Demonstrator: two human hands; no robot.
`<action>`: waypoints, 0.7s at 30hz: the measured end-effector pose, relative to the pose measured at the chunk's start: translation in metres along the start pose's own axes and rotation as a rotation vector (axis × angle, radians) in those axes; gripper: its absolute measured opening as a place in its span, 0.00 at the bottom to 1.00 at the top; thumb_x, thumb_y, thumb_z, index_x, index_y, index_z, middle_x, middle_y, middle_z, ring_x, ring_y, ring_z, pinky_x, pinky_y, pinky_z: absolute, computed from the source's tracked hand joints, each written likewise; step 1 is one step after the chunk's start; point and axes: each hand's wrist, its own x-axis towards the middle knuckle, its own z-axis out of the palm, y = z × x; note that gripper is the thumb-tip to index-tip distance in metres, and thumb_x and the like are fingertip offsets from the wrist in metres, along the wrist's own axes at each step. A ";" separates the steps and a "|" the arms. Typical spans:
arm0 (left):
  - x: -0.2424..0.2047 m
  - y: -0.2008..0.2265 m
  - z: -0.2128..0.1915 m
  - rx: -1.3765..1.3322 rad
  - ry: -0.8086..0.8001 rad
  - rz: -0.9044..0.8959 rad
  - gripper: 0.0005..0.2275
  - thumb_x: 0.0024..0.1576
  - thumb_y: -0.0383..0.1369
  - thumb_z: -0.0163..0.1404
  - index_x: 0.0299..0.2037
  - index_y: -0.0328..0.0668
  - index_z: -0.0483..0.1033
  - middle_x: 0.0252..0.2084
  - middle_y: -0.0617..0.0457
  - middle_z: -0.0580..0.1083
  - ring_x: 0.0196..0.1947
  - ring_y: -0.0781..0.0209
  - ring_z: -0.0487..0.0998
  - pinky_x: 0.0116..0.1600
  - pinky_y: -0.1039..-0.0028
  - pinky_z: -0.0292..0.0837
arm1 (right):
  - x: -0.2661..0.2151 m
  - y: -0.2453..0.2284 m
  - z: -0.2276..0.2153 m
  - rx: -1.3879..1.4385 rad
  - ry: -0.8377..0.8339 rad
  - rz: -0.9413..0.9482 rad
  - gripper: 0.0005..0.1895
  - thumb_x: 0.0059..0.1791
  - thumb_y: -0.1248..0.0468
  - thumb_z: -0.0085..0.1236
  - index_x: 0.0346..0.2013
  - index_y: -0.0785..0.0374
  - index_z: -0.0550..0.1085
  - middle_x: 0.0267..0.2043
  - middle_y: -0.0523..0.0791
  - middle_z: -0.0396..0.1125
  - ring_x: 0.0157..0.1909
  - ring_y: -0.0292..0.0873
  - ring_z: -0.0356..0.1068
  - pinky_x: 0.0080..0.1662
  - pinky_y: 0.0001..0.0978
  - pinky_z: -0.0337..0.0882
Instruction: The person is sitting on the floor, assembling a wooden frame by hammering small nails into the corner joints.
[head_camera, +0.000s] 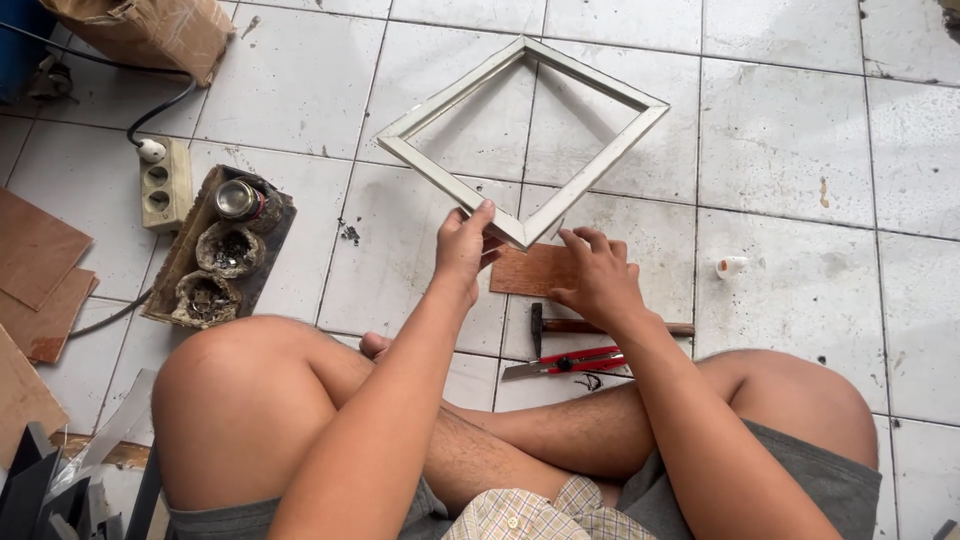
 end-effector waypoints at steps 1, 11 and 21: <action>0.001 -0.004 -0.001 -0.016 -0.017 -0.022 0.13 0.47 0.40 0.50 0.37 0.46 0.65 0.28 0.50 0.72 0.29 0.58 0.76 0.33 0.76 0.68 | 0.004 0.007 0.006 -0.050 -0.001 0.012 0.38 0.33 0.55 0.64 0.56 0.52 0.61 0.55 0.49 0.53 0.56 0.57 0.51 0.48 0.55 0.60; -0.012 0.034 0.001 -0.319 -0.094 -0.018 0.12 0.47 0.40 0.52 0.30 0.47 0.62 0.25 0.53 0.67 0.27 0.60 0.73 0.35 0.74 0.70 | -0.005 0.003 0.000 0.265 0.525 -0.151 0.08 0.43 0.67 0.56 0.34 0.58 0.67 0.27 0.47 0.64 0.33 0.49 0.68 0.33 0.38 0.70; -0.013 0.030 -0.007 -0.290 -0.123 -0.014 0.12 0.46 0.41 0.53 0.30 0.49 0.62 0.28 0.54 0.66 0.28 0.59 0.73 0.36 0.72 0.70 | -0.009 0.000 -0.002 0.187 0.137 0.018 0.09 0.47 0.61 0.44 0.42 0.57 0.66 0.31 0.53 0.66 0.38 0.57 0.67 0.40 0.52 0.66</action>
